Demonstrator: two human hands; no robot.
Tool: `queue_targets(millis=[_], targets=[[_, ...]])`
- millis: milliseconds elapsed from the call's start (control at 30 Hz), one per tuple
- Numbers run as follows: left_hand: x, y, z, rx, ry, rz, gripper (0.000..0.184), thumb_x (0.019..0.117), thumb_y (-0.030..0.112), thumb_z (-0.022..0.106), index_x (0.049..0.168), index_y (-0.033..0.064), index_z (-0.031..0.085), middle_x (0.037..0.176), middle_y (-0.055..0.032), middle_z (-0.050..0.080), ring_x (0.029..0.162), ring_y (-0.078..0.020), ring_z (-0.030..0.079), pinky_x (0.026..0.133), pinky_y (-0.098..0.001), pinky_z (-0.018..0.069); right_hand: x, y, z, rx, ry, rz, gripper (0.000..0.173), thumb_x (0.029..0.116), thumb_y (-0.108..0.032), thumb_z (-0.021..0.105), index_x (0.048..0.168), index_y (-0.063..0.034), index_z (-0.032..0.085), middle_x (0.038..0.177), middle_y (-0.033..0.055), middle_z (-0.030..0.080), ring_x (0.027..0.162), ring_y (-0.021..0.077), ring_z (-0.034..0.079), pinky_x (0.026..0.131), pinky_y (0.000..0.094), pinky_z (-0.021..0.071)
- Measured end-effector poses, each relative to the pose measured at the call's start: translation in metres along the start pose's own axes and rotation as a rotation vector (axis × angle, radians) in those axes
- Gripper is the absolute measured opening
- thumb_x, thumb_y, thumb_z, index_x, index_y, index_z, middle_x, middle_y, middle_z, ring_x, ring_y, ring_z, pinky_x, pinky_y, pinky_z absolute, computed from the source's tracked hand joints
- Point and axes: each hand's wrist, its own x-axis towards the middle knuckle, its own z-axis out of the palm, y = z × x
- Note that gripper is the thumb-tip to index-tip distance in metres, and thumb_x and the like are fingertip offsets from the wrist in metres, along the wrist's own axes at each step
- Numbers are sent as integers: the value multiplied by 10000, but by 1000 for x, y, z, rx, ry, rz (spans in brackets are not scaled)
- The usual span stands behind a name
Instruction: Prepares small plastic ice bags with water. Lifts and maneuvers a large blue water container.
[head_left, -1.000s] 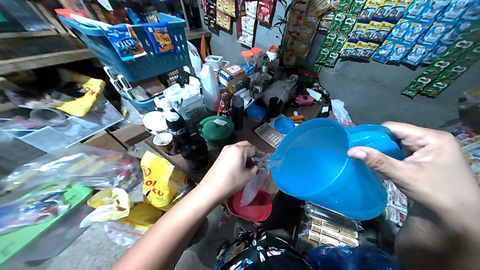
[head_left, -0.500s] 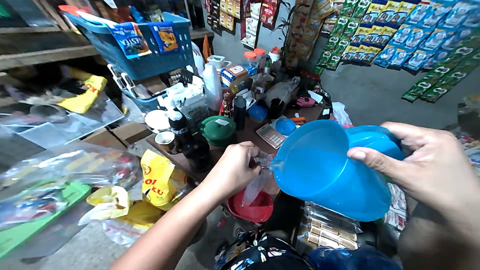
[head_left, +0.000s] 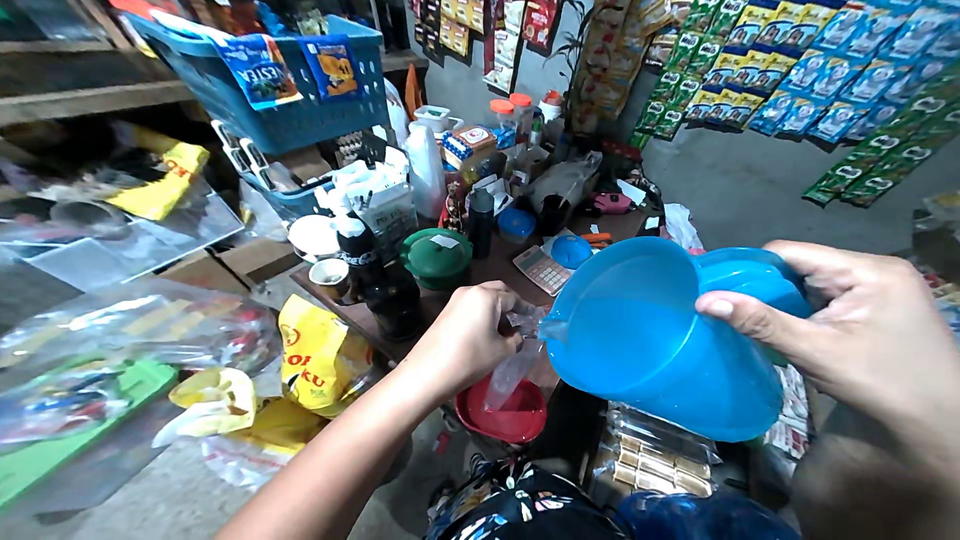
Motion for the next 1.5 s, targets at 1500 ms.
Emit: queue_targets(millis=[1500], targets=[[3,-3,-3,-44,-69,-32,152,890,78,766,1035,123,776,1054,8,709,847,-63,656,773,-284,558,7,-6,-2,-80,-43,-19,425,796,-667,729,953,-272,733,709,-164,654,602,-60,611,484,158,496]])
